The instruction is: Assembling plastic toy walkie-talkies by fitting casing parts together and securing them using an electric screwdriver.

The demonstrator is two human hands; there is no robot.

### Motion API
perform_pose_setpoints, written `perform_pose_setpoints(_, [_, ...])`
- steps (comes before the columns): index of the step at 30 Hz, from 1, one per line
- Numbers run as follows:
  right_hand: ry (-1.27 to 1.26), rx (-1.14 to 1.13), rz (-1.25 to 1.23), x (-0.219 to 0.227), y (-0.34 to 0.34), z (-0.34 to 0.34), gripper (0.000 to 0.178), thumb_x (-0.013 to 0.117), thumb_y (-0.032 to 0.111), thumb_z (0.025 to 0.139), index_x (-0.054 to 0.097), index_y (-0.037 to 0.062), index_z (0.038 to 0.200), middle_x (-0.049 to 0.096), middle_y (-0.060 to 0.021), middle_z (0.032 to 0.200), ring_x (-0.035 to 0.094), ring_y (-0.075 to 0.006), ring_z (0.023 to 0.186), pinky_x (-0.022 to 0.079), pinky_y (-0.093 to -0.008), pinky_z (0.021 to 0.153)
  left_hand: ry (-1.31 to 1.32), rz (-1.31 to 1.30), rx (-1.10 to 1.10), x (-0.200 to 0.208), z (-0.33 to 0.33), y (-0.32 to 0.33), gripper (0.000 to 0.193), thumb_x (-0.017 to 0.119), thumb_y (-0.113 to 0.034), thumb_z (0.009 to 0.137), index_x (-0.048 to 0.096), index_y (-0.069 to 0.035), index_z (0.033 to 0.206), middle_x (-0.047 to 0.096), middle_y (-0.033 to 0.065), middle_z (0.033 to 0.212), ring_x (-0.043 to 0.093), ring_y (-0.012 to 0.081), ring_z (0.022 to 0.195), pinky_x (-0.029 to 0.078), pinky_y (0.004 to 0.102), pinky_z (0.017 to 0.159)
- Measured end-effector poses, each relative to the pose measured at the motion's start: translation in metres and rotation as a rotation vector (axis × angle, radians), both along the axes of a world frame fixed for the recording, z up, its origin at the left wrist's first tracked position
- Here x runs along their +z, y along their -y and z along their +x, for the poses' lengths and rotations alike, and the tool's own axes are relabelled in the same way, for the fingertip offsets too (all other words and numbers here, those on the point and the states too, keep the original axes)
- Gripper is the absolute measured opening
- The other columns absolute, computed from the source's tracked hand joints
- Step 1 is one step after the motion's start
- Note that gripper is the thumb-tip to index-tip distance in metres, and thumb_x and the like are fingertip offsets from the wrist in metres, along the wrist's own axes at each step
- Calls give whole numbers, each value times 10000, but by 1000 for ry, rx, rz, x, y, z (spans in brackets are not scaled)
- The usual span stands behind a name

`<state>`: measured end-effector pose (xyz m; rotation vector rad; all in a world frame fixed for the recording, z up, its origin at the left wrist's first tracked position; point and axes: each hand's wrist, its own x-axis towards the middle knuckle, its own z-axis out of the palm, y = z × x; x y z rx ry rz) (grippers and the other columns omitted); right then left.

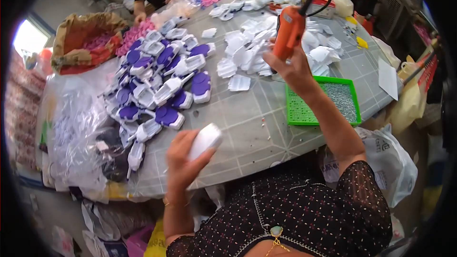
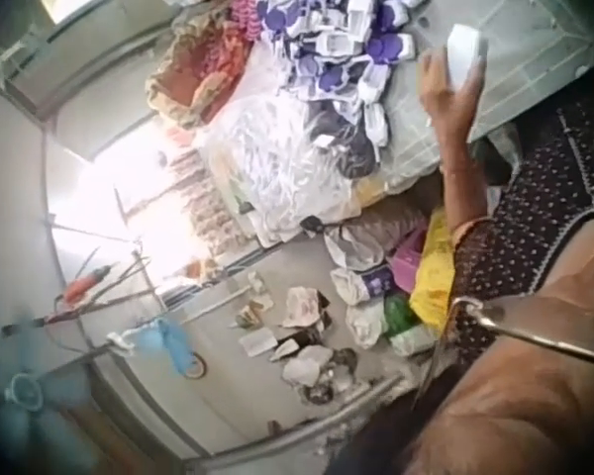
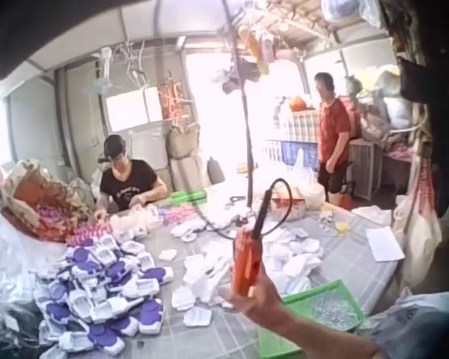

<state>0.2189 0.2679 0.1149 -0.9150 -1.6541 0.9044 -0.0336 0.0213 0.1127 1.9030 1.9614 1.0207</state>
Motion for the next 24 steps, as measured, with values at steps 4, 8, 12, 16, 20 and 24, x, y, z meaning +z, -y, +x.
perform_pose_setpoints(4, [291, -205, 536, -39, 25, 4, 700, 758, 82, 833, 459, -25, 1457, 553, -272, 1406, 537, -370, 1348, 397, -452, 1147, 936, -288, 226, -6, -54, 146, 588, 734, -287, 818, 673, 119, 1238, 732, 144, 1134, 696, 179, 958, 532, 280, 859])
perform_pose_setpoints(8, [454, 90, 542, -54, 47, -24, 570, 747, 111, 829, 572, 33, 1366, 586, -186, 1404, 574, -376, 1290, 430, -456, 1107, 1667, -296, 747, -156, -83, 283, 440, 697, -267, 912, 683, 38, 1229, 761, 138, 1079, 748, 254, 911, 606, 364, 861])
perform_pose_setpoints(12, [603, 331, 281, -85, 9, -88, 446, 707, 208, 877, 625, 67, 1292, 648, -145, 1304, 651, -317, 1153, 509, -415, 975, 1484, -108, 810, -247, -41, 307, 398, 674, -261, 953, 668, -20, 1270, 740, 133, 1161, 735, 283, 985, 605, 415, 868])
perform_pose_setpoints(16, [629, 341, 98, -82, -23, -174, 570, 712, 321, 881, 576, 64, 1371, 640, -184, 1298, 637, -335, 1198, 503, -421, 1000, 1221, -370, 859, -340, -80, 308, 345, 600, -190, 978, 667, -55, 1289, 717, 121, 1208, 698, 252, 1094, 582, 372, 896])
perform_pose_setpoints(20, [985, 341, 148, -62, 2, -226, 780, 761, 426, 802, 495, 53, 1433, 554, -256, 1393, 585, -435, 1263, 462, -515, 1061, 424, -409, 587, -365, -103, 306, 346, 639, -248, 967, 706, -40, 1235, 728, 128, 1097, 685, 208, 960, 555, 372, 845])
perform_pose_setpoints(24, [1119, 430, 104, -65, -7, -211, 860, 824, 460, 740, 481, 28, 1400, 481, -274, 1433, 543, -474, 1295, 436, -563, 1091, 191, -686, 379, -280, -90, 280, 354, 692, -263, 960, 720, -18, 1215, 726, 95, 1045, 672, 153, 876, 529, 328, 817])
